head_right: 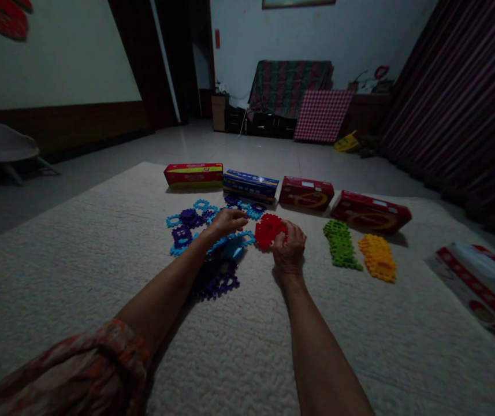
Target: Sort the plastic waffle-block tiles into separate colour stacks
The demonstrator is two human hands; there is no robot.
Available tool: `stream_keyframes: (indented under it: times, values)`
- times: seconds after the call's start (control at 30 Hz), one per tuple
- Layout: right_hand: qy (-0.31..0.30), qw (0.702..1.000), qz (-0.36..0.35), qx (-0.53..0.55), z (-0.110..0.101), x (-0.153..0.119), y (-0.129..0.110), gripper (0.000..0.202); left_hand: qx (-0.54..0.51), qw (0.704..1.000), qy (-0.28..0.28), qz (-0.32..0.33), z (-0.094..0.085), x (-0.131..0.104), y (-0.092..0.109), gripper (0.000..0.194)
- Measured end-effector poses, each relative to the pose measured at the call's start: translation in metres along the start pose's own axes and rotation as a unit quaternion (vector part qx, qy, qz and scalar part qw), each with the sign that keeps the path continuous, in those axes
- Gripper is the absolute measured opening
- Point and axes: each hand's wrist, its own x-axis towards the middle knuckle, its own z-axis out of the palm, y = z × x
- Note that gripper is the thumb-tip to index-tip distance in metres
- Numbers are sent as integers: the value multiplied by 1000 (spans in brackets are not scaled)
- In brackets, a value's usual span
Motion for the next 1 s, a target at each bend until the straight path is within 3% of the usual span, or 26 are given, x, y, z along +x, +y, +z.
stream_keyframes:
  times: [0.1, 0.27, 0.47, 0.57, 0.8, 0.9, 1.0]
  values:
    - [-59, 997, -55, 10, 2, -3, -10, 27, 96, 995, -15, 21, -20, -10, -14, 38]
    - [-210, 965, -139, 68, 2, -14, -49, 22, 165, 975, -139, 55, -58, -35, -45, 52]
    - [-371, 908, -156, 115, -3, -25, -87, 22, 156, 974, -154, 59, -63, -45, -66, 60]
    - [-403, 893, -169, 109, -1, -28, -87, 23, 166, 975, -134, 66, -62, -44, -73, 54]
    - [-398, 897, -182, 59, 5, -29, -85, 24, 171, 983, -55, 35, -66, -43, -86, 48]
    - [-413, 895, -171, 8, 6, -24, -96, 22, 156, 986, -54, 23, -70, -45, -89, 51]
    - [-458, 874, -147, -64, 6, -16, -113, 24, 150, 986, -66, 17, -74, -46, -91, 55]
